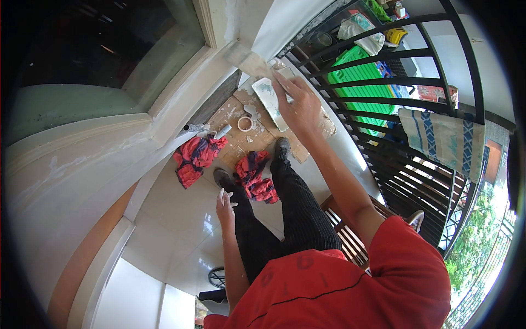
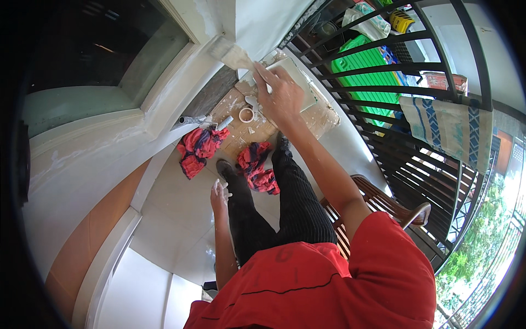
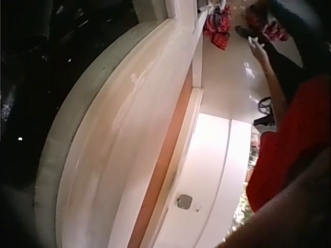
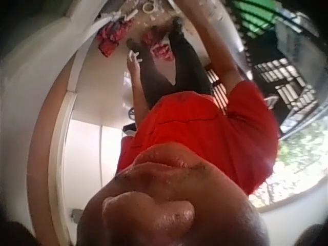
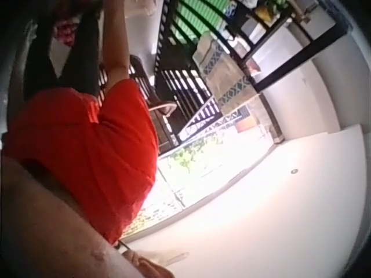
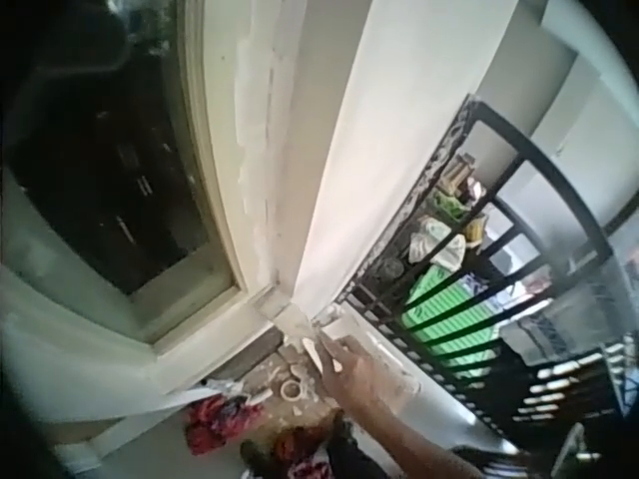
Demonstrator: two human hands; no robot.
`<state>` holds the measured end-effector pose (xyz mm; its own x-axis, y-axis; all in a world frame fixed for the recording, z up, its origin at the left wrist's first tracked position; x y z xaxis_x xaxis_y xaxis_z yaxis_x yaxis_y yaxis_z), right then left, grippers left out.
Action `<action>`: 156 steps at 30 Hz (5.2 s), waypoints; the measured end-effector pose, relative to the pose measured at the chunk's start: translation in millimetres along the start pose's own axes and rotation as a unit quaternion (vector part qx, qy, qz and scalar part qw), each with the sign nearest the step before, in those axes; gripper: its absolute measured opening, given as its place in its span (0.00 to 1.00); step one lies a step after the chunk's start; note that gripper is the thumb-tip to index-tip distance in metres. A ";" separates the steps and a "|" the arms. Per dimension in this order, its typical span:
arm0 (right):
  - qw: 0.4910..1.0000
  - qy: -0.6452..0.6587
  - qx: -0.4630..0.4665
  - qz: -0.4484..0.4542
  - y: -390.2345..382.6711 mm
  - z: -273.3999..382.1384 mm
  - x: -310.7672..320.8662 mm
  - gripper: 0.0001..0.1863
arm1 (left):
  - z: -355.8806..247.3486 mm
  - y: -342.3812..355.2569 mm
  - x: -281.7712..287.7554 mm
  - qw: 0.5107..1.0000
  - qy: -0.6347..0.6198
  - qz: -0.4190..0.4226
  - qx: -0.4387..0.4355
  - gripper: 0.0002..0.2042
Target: The recorder uses a hand and a paintbrush to apply white putty or paint to the edge of a window frame to patch it.
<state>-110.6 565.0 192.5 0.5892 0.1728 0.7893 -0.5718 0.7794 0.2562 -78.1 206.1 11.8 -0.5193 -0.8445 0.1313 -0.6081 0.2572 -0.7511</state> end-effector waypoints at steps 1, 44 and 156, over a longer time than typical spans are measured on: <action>1.000 0.000 -0.001 -0.001 4.1 -1.3 -4.3 0.11 | 0.7 0.0 0.5 1.000 0.000 0.000 -0.001 0.23; 0.996 -0.074 -0.049 -0.001 -37.8 -16.6 14.8 0.11 | 3.5 -5.0 6.9 1.000 -0.017 -0.011 -0.003 0.22; 0.789 -0.053 -0.578 0.201 -197.2 -455.2 -299.3 0.14 | 120.9 15.1 -121.2 0.953 0.206 0.087 0.207 0.22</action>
<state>85.7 633.8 -348.3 0.4072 0.5426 0.7347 0.2392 0.7130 -0.6591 48.3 255.5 -93.7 -0.8333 -0.5289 0.1607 -0.2477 0.0974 -0.9639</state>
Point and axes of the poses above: each hand's wrist, its own y-axis towards the middle knuckle, its own x-axis out of the back of the hand, z = x × y, the point moved 4 cm from there along y, towards the middle knuckle, and after that the axes turned 2 degrees about y, right-handed, at the moved point
